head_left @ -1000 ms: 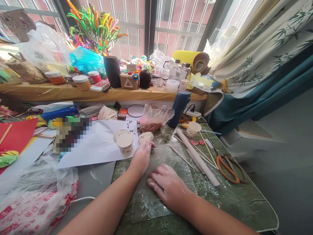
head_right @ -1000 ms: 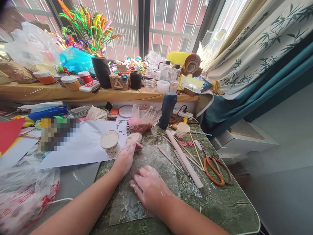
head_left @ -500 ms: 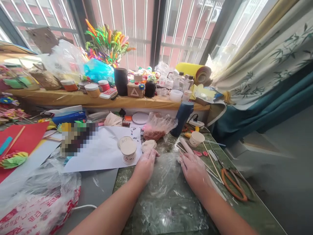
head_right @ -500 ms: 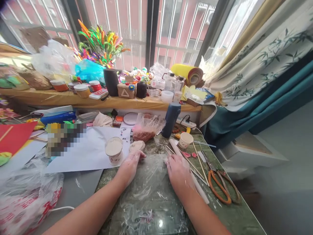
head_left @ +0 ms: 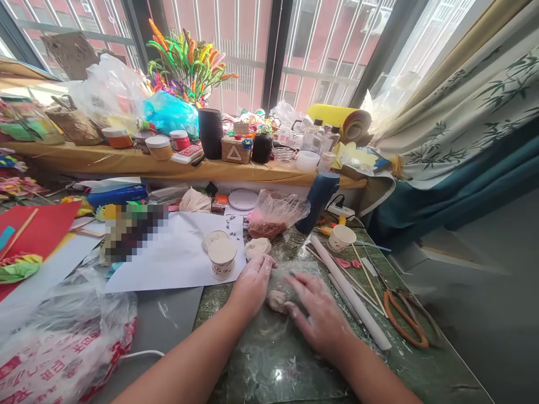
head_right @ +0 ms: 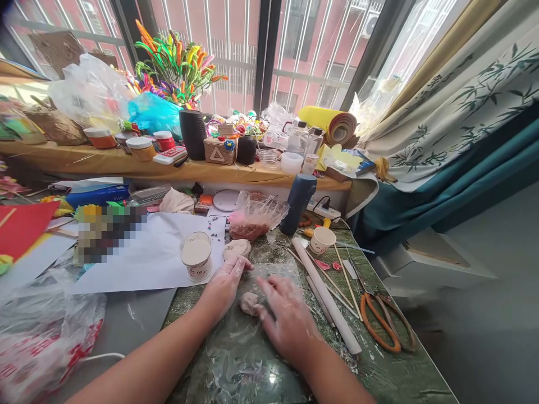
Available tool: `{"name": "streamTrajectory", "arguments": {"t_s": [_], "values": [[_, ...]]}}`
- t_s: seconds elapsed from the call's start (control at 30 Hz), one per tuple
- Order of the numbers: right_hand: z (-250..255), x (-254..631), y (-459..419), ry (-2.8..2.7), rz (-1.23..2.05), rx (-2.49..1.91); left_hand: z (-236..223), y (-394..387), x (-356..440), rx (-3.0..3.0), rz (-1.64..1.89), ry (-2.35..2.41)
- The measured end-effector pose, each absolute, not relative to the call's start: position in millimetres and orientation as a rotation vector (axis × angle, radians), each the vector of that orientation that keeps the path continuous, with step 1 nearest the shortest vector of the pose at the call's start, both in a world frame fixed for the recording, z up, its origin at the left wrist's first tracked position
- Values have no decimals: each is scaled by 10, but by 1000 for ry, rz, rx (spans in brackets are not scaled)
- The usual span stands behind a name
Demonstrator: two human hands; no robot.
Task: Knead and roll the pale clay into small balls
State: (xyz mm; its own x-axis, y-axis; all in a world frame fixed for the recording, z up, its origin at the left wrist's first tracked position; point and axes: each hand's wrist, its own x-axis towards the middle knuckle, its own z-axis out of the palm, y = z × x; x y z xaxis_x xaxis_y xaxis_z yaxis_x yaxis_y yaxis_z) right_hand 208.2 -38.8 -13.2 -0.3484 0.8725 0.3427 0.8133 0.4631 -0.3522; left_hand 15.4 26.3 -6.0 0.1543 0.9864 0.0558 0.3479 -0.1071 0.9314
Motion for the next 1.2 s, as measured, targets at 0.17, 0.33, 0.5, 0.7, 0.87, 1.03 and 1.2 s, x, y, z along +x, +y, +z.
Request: {"name": "streamTrajectory", "arguments": {"t_s": [0.17,0.33,0.5,0.7,0.87,1.03,1.2], "values": [[-326,2605,-244,-2178,32,-1625,-68,267,157,1600,961,1299],[-432,2743,-233,-2075,-80,-1777,-112,292,154,1609,966,1279],[-145,2344,-378,-2032,100,-1677,-112,296,156,1649,971,1259],[90,1845,-388,-2083,624,-1584,-85,284,154,1631,942,1268],[85,1796,-452,-2080,746,-1520,-53,284,158,1619,934,1265],[3,1837,-478,-2069,578,-1343,-75,290,159,1624,945,1253],[164,2032,-329,-1883,381,-1417,-97,291,158,1629,936,1256]]}}
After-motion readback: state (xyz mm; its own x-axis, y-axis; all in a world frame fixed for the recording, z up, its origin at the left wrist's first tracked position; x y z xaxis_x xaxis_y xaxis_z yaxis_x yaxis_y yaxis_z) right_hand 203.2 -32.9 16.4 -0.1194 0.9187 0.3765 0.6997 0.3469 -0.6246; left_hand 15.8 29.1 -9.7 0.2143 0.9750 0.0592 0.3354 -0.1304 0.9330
